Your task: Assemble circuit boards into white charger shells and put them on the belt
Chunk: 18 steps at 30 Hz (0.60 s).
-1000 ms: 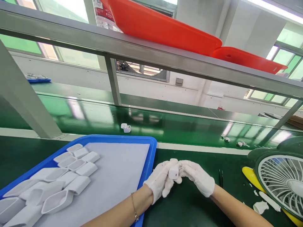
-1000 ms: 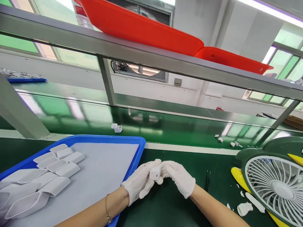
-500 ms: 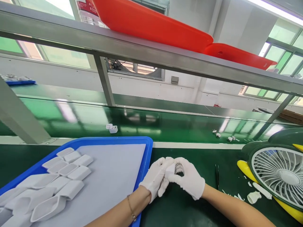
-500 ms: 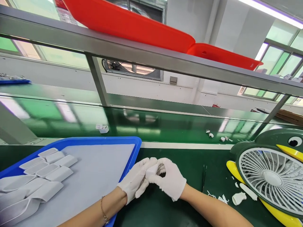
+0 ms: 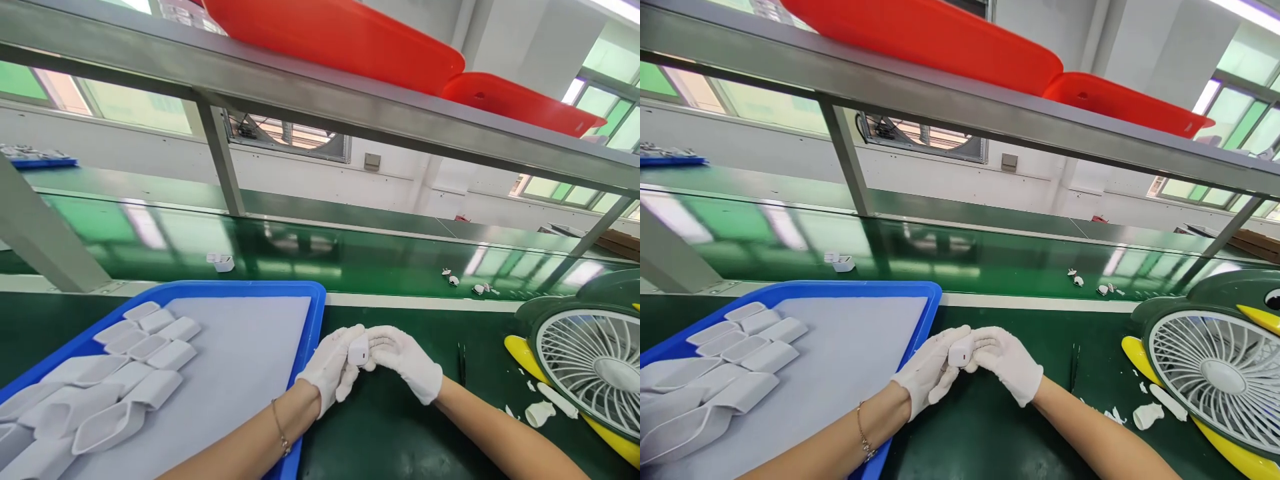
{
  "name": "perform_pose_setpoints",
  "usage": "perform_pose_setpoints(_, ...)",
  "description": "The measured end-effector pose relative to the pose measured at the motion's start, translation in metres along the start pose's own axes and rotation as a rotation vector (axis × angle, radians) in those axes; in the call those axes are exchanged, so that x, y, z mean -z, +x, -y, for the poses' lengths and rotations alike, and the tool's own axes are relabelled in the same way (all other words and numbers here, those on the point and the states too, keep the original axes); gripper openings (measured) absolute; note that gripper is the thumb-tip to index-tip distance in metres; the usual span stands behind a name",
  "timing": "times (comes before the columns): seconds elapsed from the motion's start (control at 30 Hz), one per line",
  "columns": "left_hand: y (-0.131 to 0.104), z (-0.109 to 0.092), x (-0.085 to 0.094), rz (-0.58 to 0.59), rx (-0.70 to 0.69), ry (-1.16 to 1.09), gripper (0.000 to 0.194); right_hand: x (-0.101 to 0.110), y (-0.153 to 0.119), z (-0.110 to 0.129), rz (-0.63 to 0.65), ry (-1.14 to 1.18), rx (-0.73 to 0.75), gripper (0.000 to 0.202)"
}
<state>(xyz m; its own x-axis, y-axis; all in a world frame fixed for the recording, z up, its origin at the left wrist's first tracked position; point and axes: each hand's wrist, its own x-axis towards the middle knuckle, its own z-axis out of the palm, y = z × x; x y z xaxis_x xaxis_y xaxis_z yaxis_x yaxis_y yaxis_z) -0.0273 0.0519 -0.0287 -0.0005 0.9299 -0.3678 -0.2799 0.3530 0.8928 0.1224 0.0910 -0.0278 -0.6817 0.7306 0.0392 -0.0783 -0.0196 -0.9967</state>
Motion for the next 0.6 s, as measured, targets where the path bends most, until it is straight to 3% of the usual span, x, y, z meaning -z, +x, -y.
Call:
perform_pose_setpoints(0.17, -0.001, -0.005, -0.002, 0.018, 0.027, -0.010, 0.045, 0.007, 0.002, 0.000, -0.089, -0.116, 0.011, 0.041)
perform_pose_setpoints(0.27, -0.005, -0.011, -0.005, 0.043, 0.025, -0.024, 0.046, 0.029, -0.004, 0.026, -0.219, -0.466, 0.025, 0.039)
perform_pose_setpoints(0.4, -0.009, -0.015, -0.007, 0.066, -0.016, -0.073, 0.048, 0.084, -0.022, 0.066, -0.184, -1.030, -0.202, 0.033)
perform_pose_setpoints(0.5, -0.007, -0.013, -0.005, 0.085, -0.033, -0.081, 0.048, 0.132, -0.025, 0.073, -0.364, -1.246, -0.363, 0.028)
perform_pose_setpoints(0.6, -0.004, -0.008, -0.003, 0.086, -0.049, -0.071, 0.047, 0.175, -0.013, 0.058, -0.568, -1.383, -0.470, 0.038)
